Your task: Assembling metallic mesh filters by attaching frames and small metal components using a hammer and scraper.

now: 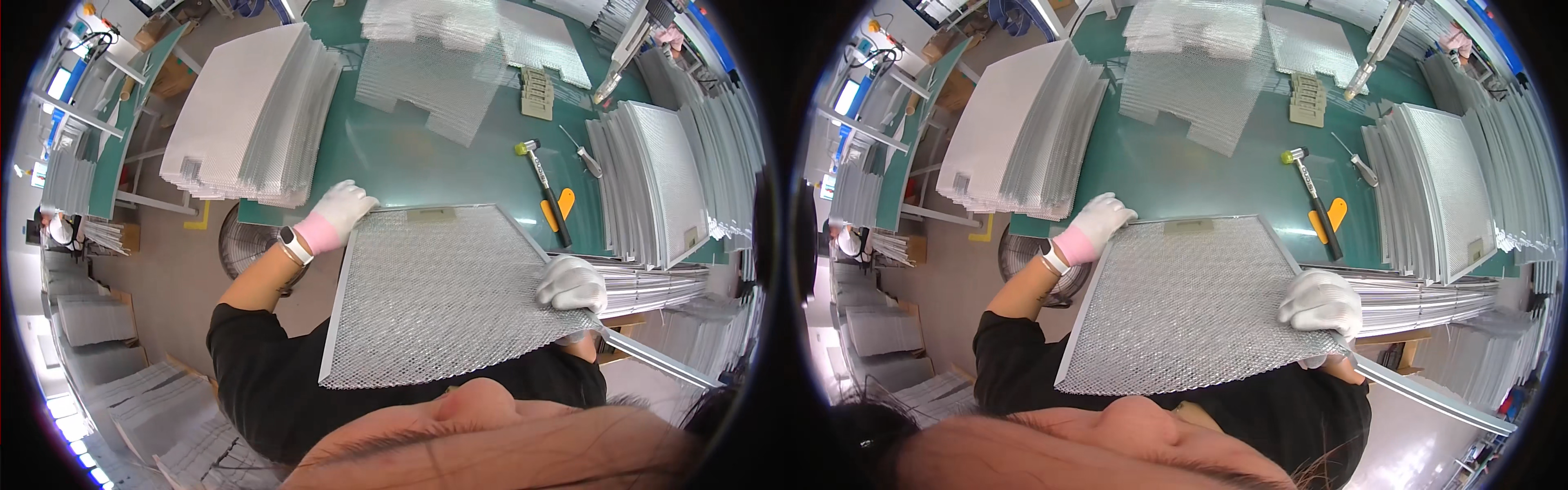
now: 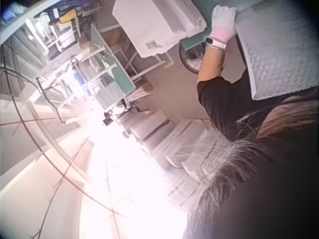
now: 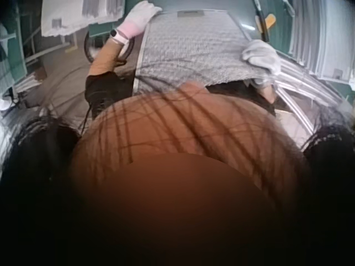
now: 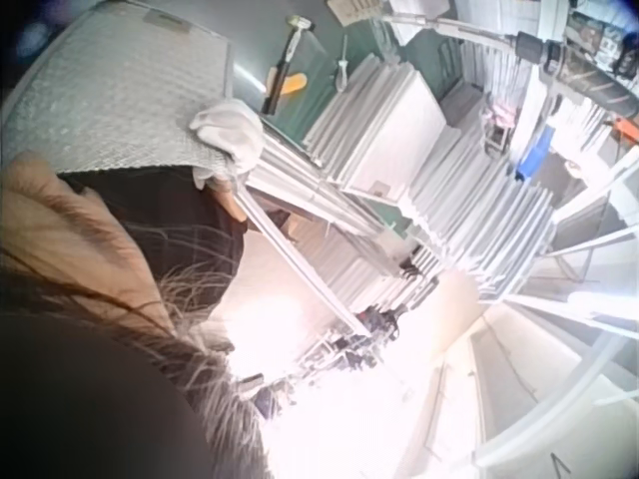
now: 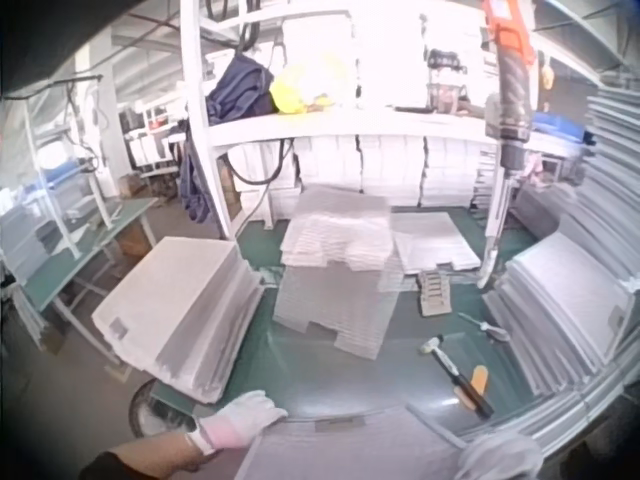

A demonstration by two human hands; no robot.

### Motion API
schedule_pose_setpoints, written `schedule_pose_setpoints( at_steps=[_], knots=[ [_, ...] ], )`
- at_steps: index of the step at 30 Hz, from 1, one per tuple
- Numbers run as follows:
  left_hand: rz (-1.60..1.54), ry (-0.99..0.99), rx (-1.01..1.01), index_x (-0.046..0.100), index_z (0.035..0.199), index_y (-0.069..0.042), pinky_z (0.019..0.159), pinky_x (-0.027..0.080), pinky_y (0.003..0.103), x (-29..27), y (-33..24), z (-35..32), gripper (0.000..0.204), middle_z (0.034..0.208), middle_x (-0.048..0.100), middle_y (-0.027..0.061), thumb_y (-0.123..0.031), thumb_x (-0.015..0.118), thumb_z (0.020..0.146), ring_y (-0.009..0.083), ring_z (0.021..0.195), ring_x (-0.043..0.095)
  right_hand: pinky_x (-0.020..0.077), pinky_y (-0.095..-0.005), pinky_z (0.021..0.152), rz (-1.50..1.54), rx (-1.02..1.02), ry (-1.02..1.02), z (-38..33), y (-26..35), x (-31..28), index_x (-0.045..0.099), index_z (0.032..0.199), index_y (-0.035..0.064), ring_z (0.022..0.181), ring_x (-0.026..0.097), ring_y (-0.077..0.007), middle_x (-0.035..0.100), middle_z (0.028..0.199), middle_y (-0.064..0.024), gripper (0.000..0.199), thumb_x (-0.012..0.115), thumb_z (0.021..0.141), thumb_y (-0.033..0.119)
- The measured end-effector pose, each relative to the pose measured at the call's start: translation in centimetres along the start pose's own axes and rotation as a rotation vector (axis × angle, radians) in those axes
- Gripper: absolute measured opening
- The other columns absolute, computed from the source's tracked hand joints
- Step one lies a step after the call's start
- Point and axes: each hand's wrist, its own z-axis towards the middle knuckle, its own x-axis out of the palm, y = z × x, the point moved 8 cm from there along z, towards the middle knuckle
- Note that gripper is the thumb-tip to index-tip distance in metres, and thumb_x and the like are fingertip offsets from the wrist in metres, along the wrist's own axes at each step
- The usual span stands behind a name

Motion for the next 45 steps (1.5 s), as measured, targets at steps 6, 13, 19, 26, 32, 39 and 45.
schedule_pose_setpoints(
  at_steps=[6, 13, 19, 26, 32, 39, 45],
  knots=[
    [-0.212, 0.247, -0.06, 0.063, 0.108, -0.003, 0.086, 0.048, 0.044, -2.7, 0.8, 2.3, 0.027, 0.095, 0.065, 0.0145, -0.006, 0.053, 0.083, 0.0336, 0.091, 0.061, 0.0497, -0.0346, 0.054, -0.003, 0.008, -0.089, 0.0, 0.2, 0.2, 0.059, 0.078, 0.0036, 0.059, 0.062, -0.0245, 0.064, 0.068, -0.0117, 0.05, 0.056, 0.091, 0.051],
    [-0.394, 0.075, 0.424, 0.067, 0.107, -0.004, 0.088, 0.05, 0.038, 2.8, -7.0, 15.6, 0.031, 0.106, 0.068, 0.0127, -0.025, 0.061, 0.086, 0.0276, 0.098, 0.065, 0.0498, -0.0336, 0.052, -0.055, 0.053, -0.165, 0.4, 0.9, 0.5, 0.054, 0.072, 0.0084, 0.057, 0.061, -0.0236, 0.065, 0.067, -0.0094, 0.029, 0.061, 0.09, 0.029],
    [-0.264, 0.503, 0.394, 0.069, 0.102, -0.007, 0.078, 0.052, 0.035, 5.4, -10.0, 20.4, 0.026, 0.096, 0.07, 0.0096, -0.014, 0.068, 0.076, 0.0254, 0.087, 0.067, 0.0498, -0.0329, 0.051, -0.091, 0.084, -0.202, 0.1, 0.6, 0.1, 0.054, 0.07, 0.0074, 0.058, 0.062, -0.0234, 0.064, 0.065, -0.0098, 0.029, 0.062, 0.09, 0.027],
    [-0.126, 0.502, 0.255, 0.069, 0.102, -0.006, 0.08, 0.052, 0.035, 4.5, -10.0, 19.2, 0.026, 0.099, 0.07, 0.0097, -0.016, 0.069, 0.077, 0.0252, 0.091, 0.066, 0.0503, -0.0309, 0.053, -0.018, 0.034, -0.149, 1.2, -0.3, 0.4, 0.057, 0.077, 0.005, 0.058, 0.061, -0.0221, 0.063, 0.067, -0.0101, 0.031, 0.067, 0.088, 0.032],
    [-1.336, 0.269, 0.769, 0.062, 0.118, 0.008, 0.092, 0.05, 0.041, -12.8, -7.1, 7.9, 0.062, 0.114, 0.066, 0.0221, -0.047, 0.06, 0.088, 0.0309, 0.106, 0.064, 0.051, -0.0316, 0.06, -0.079, 0.091, -0.21, 4.0, -2.4, -2.6, 0.063, 0.085, 0.0007, 0.064, 0.063, -0.0201, 0.064, 0.073, -0.0081, 0.039, 0.066, 0.091, 0.039],
    [-0.863, -1.344, -0.017, 0.062, 0.089, 0.004, 0.072, 0.047, 0.023, -16.3, -1.6, -4.3, 0.012, 0.087, 0.066, 0.0068, 0.008, 0.059, 0.078, 0.0106, 0.074, 0.058, 0.0451, -0.0219, 0.072, -0.191, 0.332, -0.377, 10.6, -9.1, -4.7, 0.065, 0.097, -0.0021, 0.075, 0.055, -0.007, 0.063, 0.085, -0.0007, 0.012, 0.063, 0.086, 0.003],
    [-1.0, -1.37, 0.083, 0.059, 0.1, 0.002, 0.072, 0.045, 0.024, -15.3, -1.7, -2.8, 0.017, 0.098, 0.062, 0.0092, 0.001, 0.062, 0.083, 0.0121, 0.084, 0.057, 0.046, -0.0229, 0.075, -0.111, 0.27, -0.464, 9.4, -10.1, -5.0, 0.065, 0.096, -0.0016, 0.079, 0.057, -0.0073, 0.065, 0.086, -0.0016, 0.011, 0.065, 0.086, 0.001]
  ],
)
